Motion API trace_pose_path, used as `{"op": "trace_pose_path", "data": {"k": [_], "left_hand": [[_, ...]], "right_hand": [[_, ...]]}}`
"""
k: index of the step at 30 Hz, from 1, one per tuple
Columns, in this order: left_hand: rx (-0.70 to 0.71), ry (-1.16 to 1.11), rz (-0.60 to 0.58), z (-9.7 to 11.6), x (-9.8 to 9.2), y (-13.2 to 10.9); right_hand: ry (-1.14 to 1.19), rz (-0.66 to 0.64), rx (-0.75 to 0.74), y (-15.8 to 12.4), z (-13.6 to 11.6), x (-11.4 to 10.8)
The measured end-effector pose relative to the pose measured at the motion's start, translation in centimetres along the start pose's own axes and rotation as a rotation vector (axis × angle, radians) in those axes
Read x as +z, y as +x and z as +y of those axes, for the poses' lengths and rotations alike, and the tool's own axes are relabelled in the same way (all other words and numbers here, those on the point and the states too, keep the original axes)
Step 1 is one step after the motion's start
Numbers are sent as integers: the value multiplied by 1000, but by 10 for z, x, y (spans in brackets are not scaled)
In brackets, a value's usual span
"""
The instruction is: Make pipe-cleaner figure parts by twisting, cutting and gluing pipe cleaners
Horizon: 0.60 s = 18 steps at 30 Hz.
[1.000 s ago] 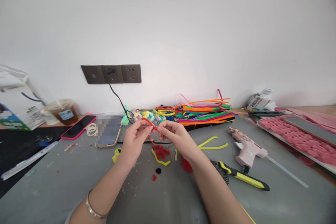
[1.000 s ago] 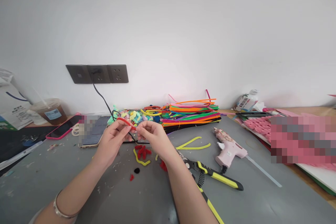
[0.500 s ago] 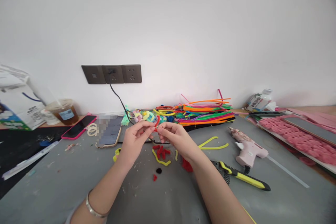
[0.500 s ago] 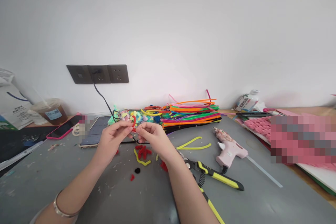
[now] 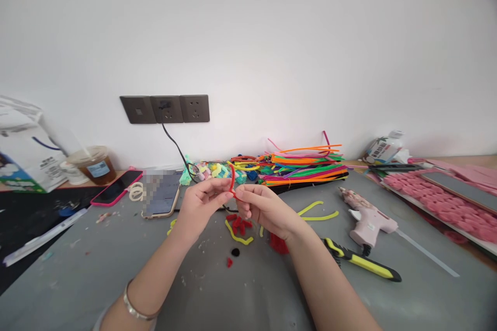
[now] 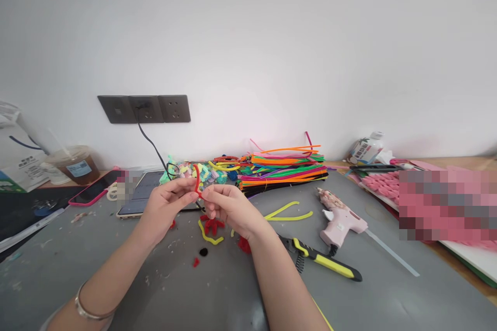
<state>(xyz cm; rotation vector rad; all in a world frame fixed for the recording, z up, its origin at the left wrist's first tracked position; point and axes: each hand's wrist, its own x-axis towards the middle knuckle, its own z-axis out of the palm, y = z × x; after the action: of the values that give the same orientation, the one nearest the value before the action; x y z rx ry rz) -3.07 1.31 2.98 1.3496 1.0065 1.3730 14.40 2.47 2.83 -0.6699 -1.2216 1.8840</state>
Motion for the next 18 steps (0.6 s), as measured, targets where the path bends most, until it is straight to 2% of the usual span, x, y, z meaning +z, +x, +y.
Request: {"op": "trace_pose_path", "data": {"k": [4, 9, 11, 15, 18], "left_hand": [[-1, -46, -24, 4, 1, -1], [-101, -117, -14, 9, 3, -2], [-156, -114, -41, 9, 3, -2], [-223, -105, -94, 5, 3, 0], [-259, -128, -56, 1, 0, 1]], "right_hand": [[21, -62, 16, -2, 0, 1], [-140, 65, -167, -1, -1, 6], [-207, 88, -251, -1, -3, 10], [-277, 140, -325, 0, -5, 12], [-285, 253, -424, 5, -2, 8]]}}
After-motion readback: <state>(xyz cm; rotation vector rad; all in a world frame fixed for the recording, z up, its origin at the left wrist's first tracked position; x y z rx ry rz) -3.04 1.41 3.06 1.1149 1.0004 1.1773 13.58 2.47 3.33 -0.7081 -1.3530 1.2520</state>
